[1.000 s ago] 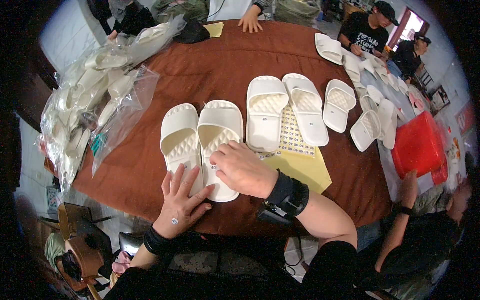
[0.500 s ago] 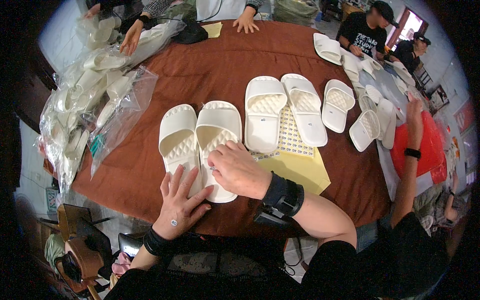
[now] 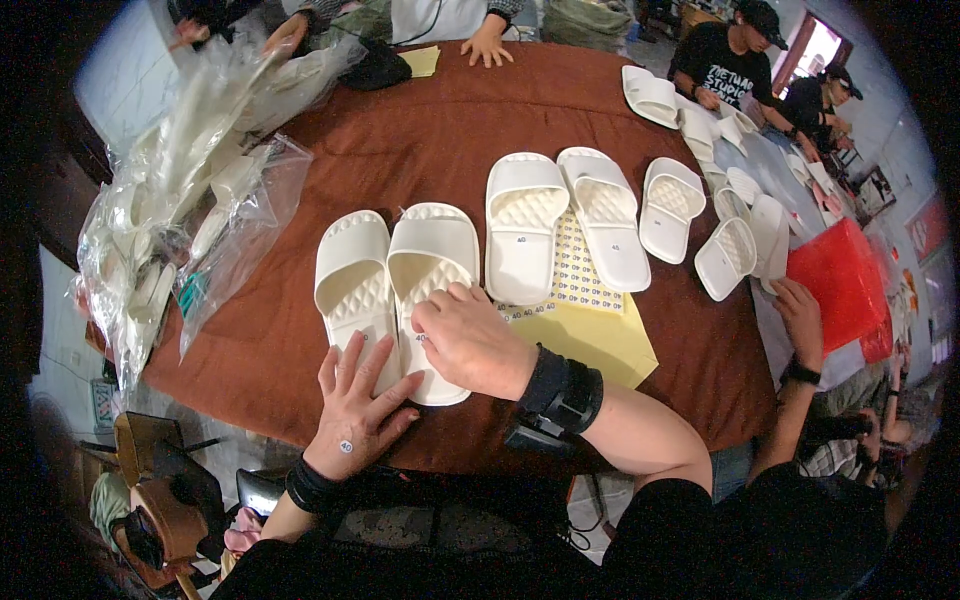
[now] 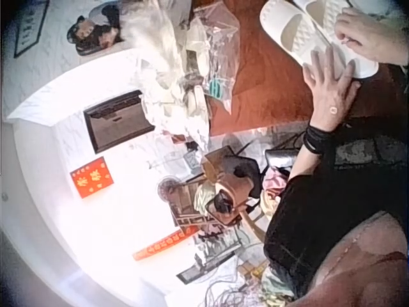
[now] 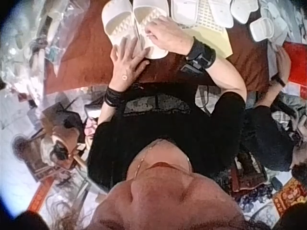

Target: Applying small circular labels to the inside of white foam slippers and organizing them on a table for production.

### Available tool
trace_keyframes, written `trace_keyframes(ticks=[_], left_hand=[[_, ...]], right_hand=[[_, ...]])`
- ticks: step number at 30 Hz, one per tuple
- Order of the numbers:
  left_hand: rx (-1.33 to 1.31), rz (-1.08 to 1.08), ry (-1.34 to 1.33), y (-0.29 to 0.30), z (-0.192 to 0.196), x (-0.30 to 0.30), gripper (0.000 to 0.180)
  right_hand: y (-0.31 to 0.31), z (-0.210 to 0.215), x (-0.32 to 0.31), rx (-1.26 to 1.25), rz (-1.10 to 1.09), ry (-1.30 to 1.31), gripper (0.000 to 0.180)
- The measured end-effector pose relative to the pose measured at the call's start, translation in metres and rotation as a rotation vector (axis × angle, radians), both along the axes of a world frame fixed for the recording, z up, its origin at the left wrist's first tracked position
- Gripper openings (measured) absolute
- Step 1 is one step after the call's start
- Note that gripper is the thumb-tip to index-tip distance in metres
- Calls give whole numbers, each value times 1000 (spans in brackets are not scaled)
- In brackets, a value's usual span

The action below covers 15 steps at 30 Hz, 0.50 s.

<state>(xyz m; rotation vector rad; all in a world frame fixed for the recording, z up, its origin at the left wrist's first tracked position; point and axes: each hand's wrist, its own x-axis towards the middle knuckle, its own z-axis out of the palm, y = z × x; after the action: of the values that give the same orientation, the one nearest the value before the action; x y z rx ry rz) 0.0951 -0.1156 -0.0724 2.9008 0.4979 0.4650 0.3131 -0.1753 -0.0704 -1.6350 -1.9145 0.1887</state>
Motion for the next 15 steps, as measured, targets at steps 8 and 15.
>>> trace_keyframes(ticks=[8,15], left_hand=[[6,-6,8,1,-2,0,45],[-4,2,10,0,-1,1,46]], right_hand=[[-1,5,-1,-35,-2,-34,13],[0,2,0,-43,1,-18,12]])
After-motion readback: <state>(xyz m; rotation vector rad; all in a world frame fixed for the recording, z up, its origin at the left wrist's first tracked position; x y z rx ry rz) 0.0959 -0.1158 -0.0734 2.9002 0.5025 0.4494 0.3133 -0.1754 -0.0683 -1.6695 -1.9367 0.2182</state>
